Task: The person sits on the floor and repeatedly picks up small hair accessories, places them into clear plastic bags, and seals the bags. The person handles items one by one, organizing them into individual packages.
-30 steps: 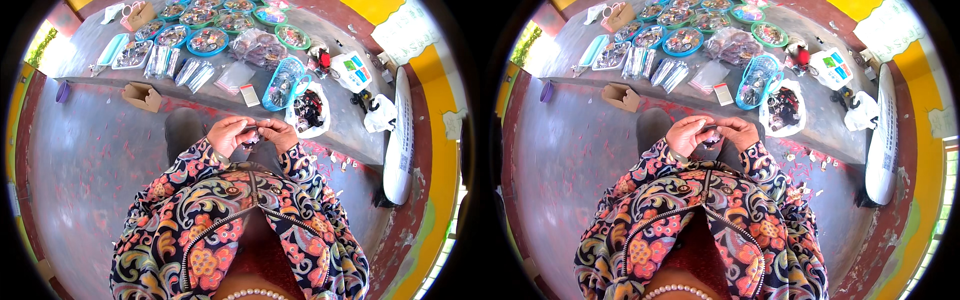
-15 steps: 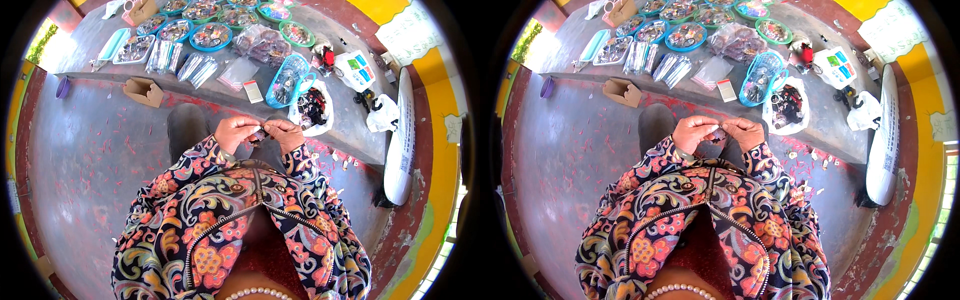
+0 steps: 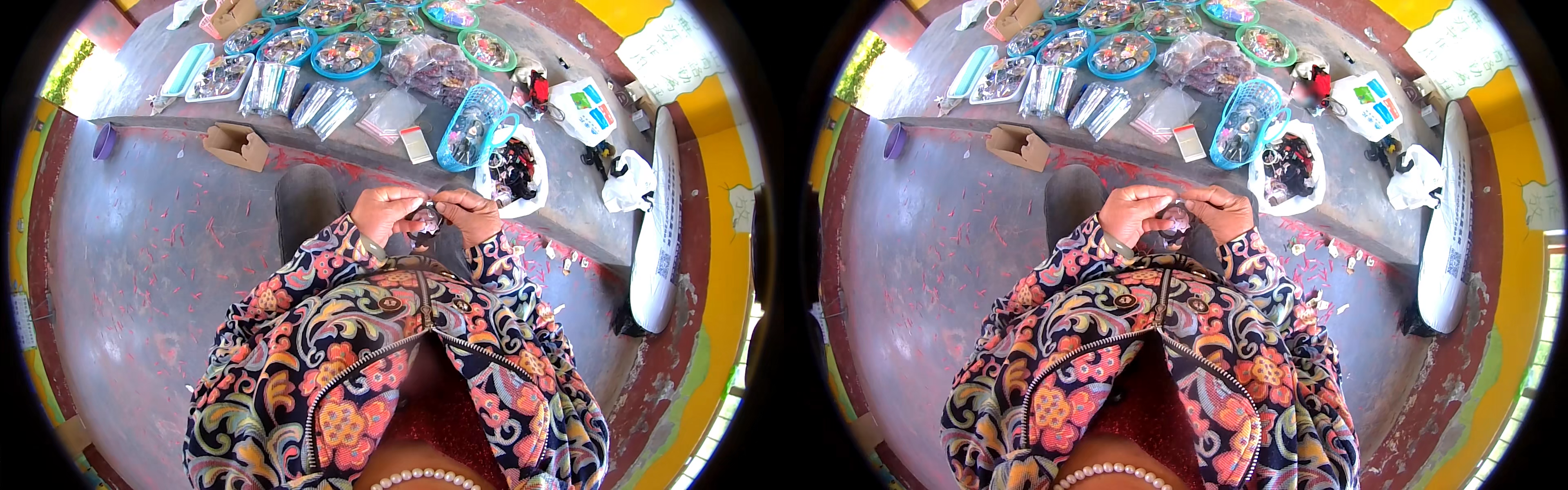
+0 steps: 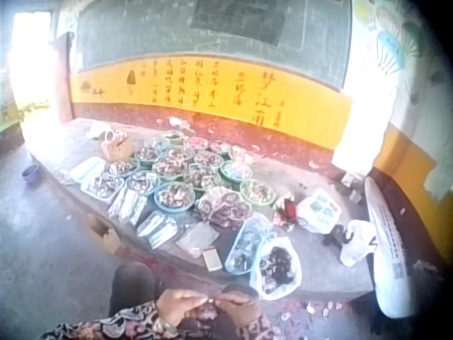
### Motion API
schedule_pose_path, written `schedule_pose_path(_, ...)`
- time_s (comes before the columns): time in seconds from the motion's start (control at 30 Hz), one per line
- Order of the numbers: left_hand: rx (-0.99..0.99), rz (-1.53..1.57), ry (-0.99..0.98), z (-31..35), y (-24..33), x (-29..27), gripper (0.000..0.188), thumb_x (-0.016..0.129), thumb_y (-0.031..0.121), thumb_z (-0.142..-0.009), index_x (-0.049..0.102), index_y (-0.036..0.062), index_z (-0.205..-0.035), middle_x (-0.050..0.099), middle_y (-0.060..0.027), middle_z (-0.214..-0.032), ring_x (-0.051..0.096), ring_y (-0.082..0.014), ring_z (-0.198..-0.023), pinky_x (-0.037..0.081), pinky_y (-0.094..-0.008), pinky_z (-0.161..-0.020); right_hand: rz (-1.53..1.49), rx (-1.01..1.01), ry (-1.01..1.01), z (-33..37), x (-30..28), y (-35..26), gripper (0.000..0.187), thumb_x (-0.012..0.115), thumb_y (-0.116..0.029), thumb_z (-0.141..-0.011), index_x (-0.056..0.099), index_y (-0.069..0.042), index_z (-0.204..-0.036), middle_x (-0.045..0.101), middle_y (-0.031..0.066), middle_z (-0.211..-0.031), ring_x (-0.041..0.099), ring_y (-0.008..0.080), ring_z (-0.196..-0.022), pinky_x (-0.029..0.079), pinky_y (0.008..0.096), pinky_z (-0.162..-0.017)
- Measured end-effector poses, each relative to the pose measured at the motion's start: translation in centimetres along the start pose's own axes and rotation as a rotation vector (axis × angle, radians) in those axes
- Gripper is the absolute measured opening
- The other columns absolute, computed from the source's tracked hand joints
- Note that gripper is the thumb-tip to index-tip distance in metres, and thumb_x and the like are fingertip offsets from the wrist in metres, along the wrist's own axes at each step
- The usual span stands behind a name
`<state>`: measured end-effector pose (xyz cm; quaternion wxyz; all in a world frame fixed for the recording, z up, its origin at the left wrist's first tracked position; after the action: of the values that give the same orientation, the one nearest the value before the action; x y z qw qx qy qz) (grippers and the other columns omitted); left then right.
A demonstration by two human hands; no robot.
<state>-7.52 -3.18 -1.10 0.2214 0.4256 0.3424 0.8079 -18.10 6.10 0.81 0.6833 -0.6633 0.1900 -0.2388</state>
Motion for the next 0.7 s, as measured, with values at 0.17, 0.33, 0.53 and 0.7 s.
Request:
schedule_pose_path(0.17,0.010,0.050,-0.034,0.1,0.1,0.2,0.019,0.051,0.005,-0.082,0.055,-0.0043,-0.099,0.058,-0.0106,-0.091,0.059,-0.0165,-0.076,0.053,-0.0255,-0.062,0.054,-0.060,-0.057,-0.2,0.0,0.1,0.016,0.058,0.002,-0.075,0.065,-0.004,-0.088,0.057,-0.0001,-0.079,0.052,0.0077,-0.069,0.043,0.0199,-0.062)
schedule_pose_path(0.33,-0.009,0.103,-0.037,0.1,-0.1,-0.2,0.020,0.049,0.004,-0.083,0.054,-0.0039,-0.100,0.058,-0.0111,-0.090,0.060,-0.0191,-0.077,0.054,-0.0282,-0.063,-0.070,0.008,-0.069,0.2,0.7,-0.8,0.019,0.054,0.007,-0.076,0.066,-0.006,-0.084,0.057,0.0007,-0.080,0.053,0.0096,-0.071,0.043,0.0229,-0.063)
schedule_pose_path(0.53,0.012,0.157,-0.127,-0.1,0.1,0.2,0.022,0.043,0.003,-0.084,0.050,-0.0066,-0.102,0.055,-0.0144,-0.100,0.058,-0.0196,-0.082,0.052,-0.0280,-0.070,-0.053,-0.103,-0.076,-0.1,0.0,0.0,0.025,0.050,0.014,-0.071,0.066,-0.005,-0.074,0.056,0.0026,-0.080,0.054,0.0111,-0.072,0.044,0.0234,-0.063)
schedule_pose_path(0.7,0.018,0.252,-0.234,-0.1,0.4,0.6,0.025,0.043,0.006,-0.084,0.048,-0.0067,-0.105,0.053,-0.0156,-0.104,0.057,-0.0196,-0.086,0.050,-0.0282,-0.075,0.032,-0.127,-0.046,-0.1,-0.1,-0.2,0.027,0.049,0.016,-0.068,0.066,-0.004,-0.073,0.055,0.0030,-0.080,0.054,0.0118,-0.073,0.044,0.0234,-0.064)
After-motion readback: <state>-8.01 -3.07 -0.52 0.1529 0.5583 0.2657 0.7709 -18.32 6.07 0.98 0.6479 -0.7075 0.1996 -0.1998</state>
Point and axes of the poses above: each hand's wrist, its own z-axis away from the middle knuckle, its own x-axis out of the palm, y = z × x, the point moved 7 cm from there along -z, towards the middle knuckle
